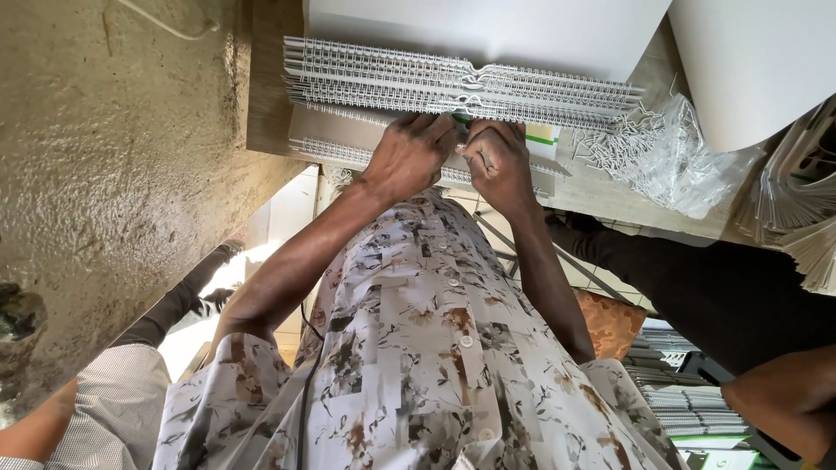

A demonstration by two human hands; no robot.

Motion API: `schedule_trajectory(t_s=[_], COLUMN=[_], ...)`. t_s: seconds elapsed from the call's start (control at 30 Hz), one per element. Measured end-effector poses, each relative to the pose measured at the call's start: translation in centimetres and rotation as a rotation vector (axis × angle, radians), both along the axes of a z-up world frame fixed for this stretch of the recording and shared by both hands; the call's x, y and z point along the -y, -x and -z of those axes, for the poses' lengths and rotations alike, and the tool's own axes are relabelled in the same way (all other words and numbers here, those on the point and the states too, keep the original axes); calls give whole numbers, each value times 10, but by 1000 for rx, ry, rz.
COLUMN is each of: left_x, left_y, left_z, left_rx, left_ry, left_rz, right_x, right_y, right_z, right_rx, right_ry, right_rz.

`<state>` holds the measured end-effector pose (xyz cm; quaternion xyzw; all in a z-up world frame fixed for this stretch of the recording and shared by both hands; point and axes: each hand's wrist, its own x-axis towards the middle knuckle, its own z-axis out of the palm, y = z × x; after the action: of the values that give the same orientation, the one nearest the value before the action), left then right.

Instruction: The person aligns a stack of printed calendar pages on a table and inserts metal spiral wire bindings through the pre-punched holes. They use a tool to twist and secure the wire ends, then flip the calendar to repeat the process on the opposite side.

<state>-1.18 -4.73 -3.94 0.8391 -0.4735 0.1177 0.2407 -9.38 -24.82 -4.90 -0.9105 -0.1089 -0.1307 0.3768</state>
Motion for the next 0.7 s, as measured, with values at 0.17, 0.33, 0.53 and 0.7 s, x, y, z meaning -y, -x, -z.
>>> schedule_trajectory(t_s=[0.17, 0.33, 0.53, 0.7], left_x=[3, -3, 4, -13], left_y=[4, 0, -2, 8], left_z=[-5, -19, -8, -76], left_rx=[59, -49, -169, -92], left_ry=[-52, -100, 23, 218], left_rz=[9, 18, 39, 38], right_x=[6, 7, 5, 12], right_y=[6, 14, 6, -25], right_z=[22, 23, 17, -7], right_rx=[-3, 6, 31, -1], right_ry=[-47, -73, -75, -14], right_rz=[48, 60, 44, 102])
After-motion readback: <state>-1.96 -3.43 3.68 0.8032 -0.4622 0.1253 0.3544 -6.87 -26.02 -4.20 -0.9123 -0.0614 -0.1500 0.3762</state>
